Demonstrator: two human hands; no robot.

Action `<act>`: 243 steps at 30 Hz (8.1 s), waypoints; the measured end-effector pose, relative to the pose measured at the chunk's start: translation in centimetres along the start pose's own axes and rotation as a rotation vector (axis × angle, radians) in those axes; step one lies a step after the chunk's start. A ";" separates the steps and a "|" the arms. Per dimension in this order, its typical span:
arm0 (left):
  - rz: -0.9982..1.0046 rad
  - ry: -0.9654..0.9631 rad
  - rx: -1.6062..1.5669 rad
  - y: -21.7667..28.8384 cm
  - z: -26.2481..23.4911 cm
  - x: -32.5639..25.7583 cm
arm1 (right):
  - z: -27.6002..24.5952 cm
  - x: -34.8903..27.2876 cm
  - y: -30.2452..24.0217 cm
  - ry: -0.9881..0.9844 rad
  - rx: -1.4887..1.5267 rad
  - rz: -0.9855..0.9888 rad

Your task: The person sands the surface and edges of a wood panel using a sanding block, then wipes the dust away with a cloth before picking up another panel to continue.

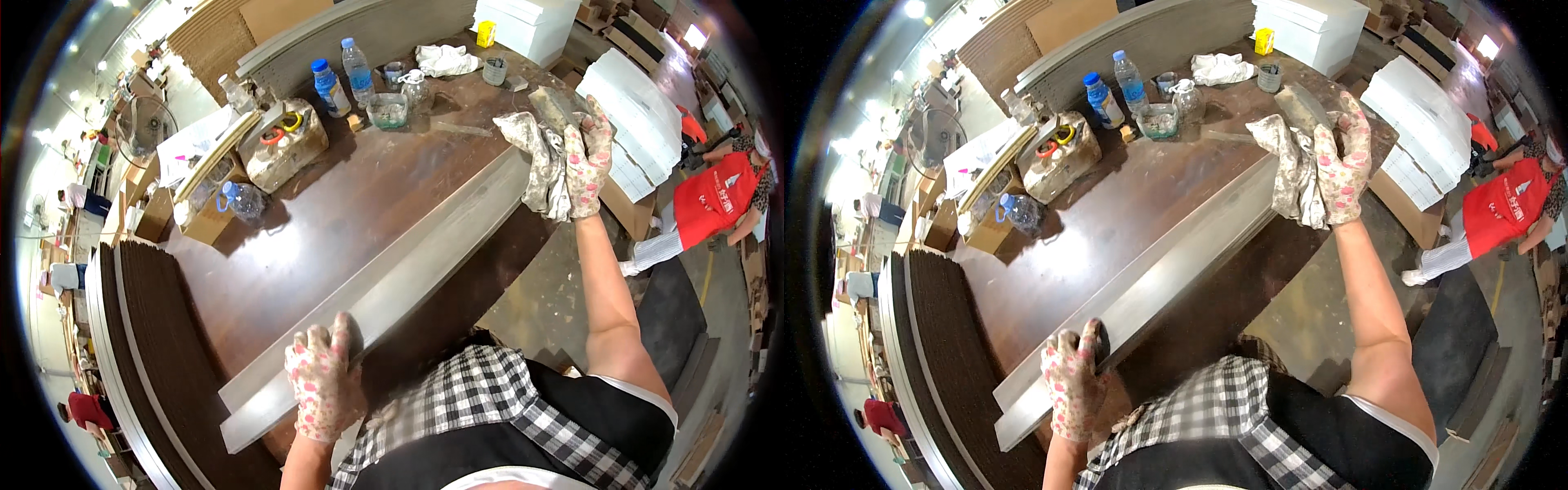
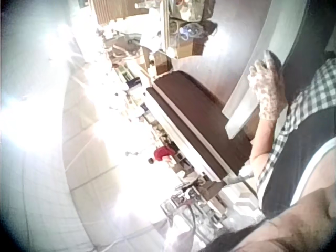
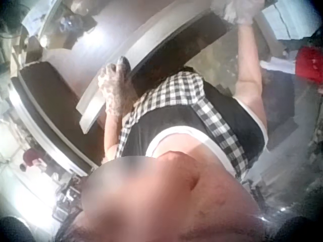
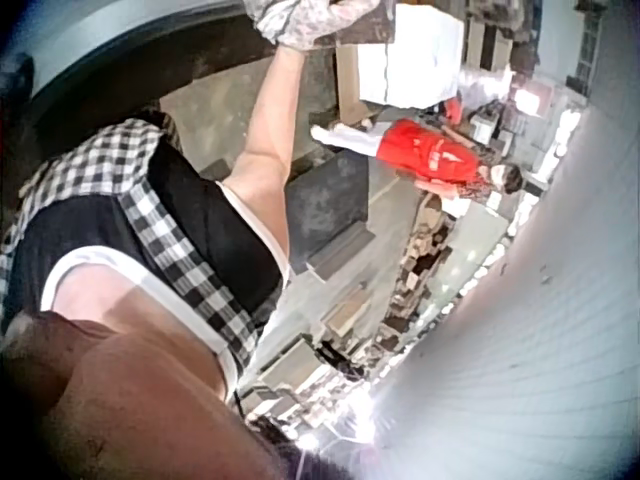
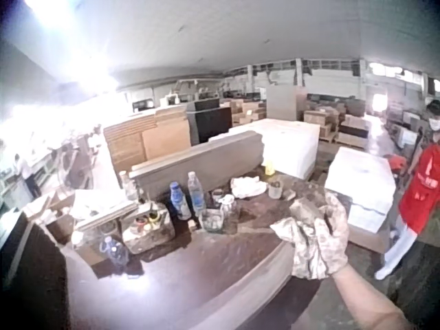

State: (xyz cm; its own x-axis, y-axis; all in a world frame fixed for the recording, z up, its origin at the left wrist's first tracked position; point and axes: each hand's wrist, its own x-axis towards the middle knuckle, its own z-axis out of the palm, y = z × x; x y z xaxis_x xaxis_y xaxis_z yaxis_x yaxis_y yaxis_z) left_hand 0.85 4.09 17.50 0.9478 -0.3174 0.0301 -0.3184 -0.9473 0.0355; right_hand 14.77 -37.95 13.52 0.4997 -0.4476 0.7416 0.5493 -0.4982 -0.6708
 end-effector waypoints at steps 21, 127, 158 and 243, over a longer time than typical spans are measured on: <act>-0.436 0.340 0.018 -7.2 -3.2 -7.6 | 5.2 -2.7 -4.8 -0.216 0.089 0.129; -0.186 0.777 -0.762 -7.6 2.8 -10.5 | 27.1 -18.6 -26.8 -1.313 0.276 -0.356; 0.191 0.324 -0.732 4.1 1.9 2.4 | 9.8 -0.2 -10.8 -1.046 -0.742 -0.199; 0.010 0.220 -0.273 21.0 -1.7 15.9 | -13.3 9.2 10.7 -0.206 -0.625 -0.051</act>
State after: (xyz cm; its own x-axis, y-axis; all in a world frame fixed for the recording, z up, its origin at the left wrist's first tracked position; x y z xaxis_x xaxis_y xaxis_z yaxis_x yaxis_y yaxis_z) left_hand 9.20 -20.75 20.42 0.9278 -0.2816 0.2448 -0.3485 -0.8884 0.2988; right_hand 16.35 -57.24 13.20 0.6354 -0.2912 0.7151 0.1149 -0.8802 -0.4605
